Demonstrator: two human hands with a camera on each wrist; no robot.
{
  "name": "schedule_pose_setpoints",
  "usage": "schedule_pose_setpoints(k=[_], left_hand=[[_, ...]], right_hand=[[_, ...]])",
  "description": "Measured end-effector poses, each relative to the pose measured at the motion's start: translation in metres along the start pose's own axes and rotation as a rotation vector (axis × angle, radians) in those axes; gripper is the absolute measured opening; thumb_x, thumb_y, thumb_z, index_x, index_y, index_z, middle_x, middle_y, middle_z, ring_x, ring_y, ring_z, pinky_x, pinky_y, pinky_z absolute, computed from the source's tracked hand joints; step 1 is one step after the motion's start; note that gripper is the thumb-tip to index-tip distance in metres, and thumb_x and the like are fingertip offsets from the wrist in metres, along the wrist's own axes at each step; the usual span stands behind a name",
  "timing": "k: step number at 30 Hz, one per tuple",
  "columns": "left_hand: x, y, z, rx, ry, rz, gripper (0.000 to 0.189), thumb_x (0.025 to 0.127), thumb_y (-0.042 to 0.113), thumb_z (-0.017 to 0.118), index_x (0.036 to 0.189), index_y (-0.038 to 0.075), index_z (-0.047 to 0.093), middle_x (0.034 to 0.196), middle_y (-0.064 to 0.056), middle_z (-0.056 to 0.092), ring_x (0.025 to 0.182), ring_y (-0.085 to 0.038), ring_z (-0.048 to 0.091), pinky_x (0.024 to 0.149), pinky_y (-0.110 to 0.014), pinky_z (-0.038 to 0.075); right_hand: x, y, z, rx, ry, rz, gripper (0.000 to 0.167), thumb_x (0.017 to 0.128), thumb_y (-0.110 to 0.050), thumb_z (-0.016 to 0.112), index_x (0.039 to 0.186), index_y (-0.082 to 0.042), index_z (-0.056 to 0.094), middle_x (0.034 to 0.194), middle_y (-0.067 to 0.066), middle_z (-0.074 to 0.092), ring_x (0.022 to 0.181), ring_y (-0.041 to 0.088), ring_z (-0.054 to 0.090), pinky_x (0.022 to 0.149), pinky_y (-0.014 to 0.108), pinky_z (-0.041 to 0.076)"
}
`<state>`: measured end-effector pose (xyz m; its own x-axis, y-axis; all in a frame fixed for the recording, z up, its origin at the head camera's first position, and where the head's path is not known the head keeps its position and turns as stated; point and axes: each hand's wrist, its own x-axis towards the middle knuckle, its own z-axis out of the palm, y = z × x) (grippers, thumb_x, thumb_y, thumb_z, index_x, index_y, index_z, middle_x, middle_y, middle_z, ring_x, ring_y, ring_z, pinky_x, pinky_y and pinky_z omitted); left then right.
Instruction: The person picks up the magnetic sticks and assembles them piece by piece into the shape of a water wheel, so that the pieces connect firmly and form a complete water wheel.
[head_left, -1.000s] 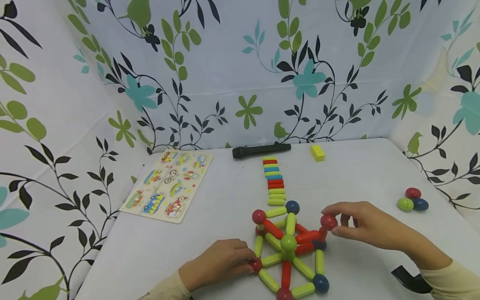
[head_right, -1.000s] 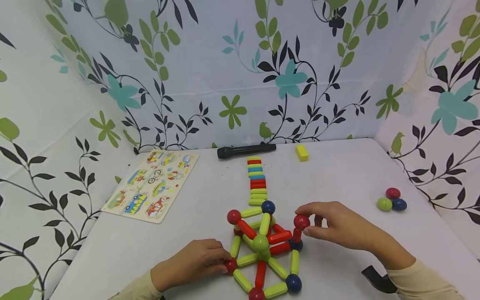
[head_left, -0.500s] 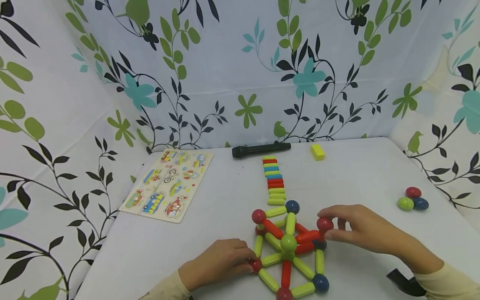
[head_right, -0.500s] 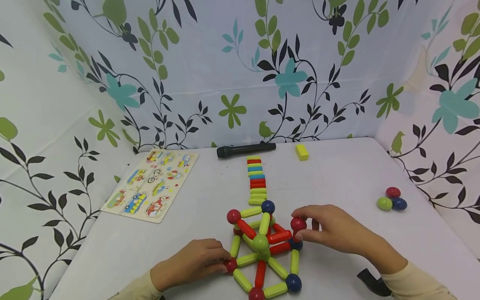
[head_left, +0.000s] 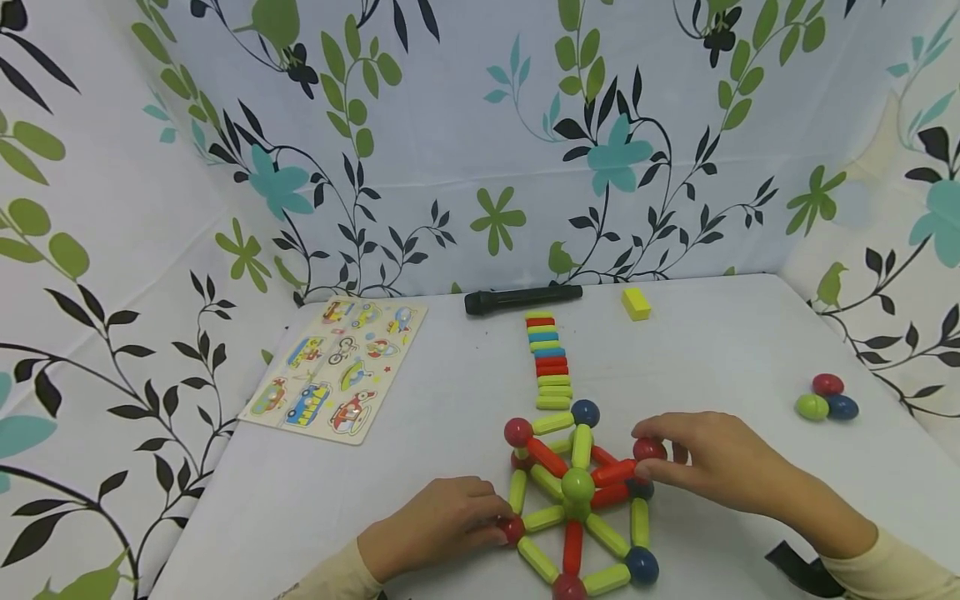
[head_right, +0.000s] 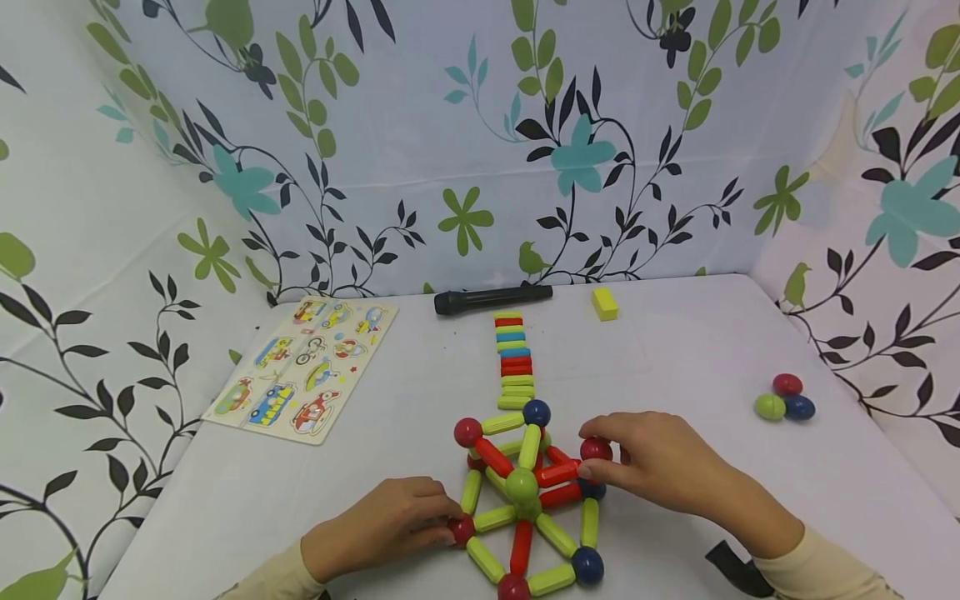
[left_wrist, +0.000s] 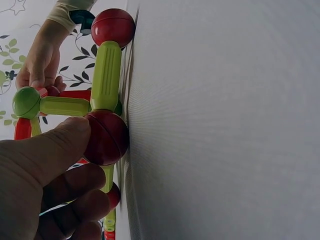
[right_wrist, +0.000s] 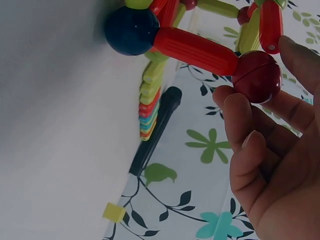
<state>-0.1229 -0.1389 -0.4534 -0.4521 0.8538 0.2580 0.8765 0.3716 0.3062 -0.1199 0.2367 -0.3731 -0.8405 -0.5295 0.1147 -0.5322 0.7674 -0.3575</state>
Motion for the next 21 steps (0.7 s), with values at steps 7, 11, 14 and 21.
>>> schedule_pose_setpoints(k=[7, 11, 14, 21], left_hand=[[0.0005, -0.0009, 0.0001, -0.011, -0.014, -0.010, 0.021, 0.091, 0.029, 0.078, 0.111, 0.023, 0.073, 0.091, 0.015, 0.066, 0.080, 0.005, 0.053, 0.076, 0.000, 0.038], [0.0009, -0.0007, -0.0005, -0.013, -0.021, -0.015, 0.021, 0.092, 0.029, 0.078, 0.112, 0.023, 0.073, 0.092, 0.014, 0.066, 0.081, 0.005, 0.054, 0.076, -0.001, 0.039], [0.0010, -0.0003, -0.0013, -0.017, -0.025, -0.020, 0.022, 0.092, 0.028, 0.078, 0.112, 0.022, 0.073, 0.092, 0.014, 0.066, 0.081, 0.005, 0.054, 0.077, -0.001, 0.039], [0.0010, 0.0005, -0.0018, -0.033, -0.030, -0.029, 0.021, 0.092, 0.028, 0.078, 0.112, 0.022, 0.073, 0.092, 0.014, 0.066, 0.081, 0.005, 0.054, 0.076, -0.001, 0.039]], right_hand=[[0.0001, 0.0003, 0.0027, -0.010, 0.024, -0.021, 0.040, 0.092, -0.052, 0.071, 0.118, -0.022, 0.073, 0.093, -0.023, 0.068, 0.073, -0.006, 0.051, 0.060, 0.018, 0.048], [0.0004, -0.0011, 0.0035, -0.006, 0.035, -0.040, 0.036, 0.093, -0.047, 0.072, 0.118, -0.022, 0.073, 0.093, -0.022, 0.068, 0.073, -0.006, 0.051, 0.060, 0.018, 0.048], [0.0011, -0.0026, 0.0027, -0.002, 0.031, -0.053, 0.037, 0.093, -0.047, 0.072, 0.119, -0.021, 0.072, 0.094, -0.021, 0.068, 0.073, -0.005, 0.050, 0.060, 0.018, 0.047], [0.0012, -0.0031, 0.0035, -0.009, 0.027, -0.062, 0.037, 0.093, -0.046, 0.073, 0.120, -0.022, 0.072, 0.094, -0.020, 0.068, 0.073, -0.004, 0.051, 0.060, 0.018, 0.048]])
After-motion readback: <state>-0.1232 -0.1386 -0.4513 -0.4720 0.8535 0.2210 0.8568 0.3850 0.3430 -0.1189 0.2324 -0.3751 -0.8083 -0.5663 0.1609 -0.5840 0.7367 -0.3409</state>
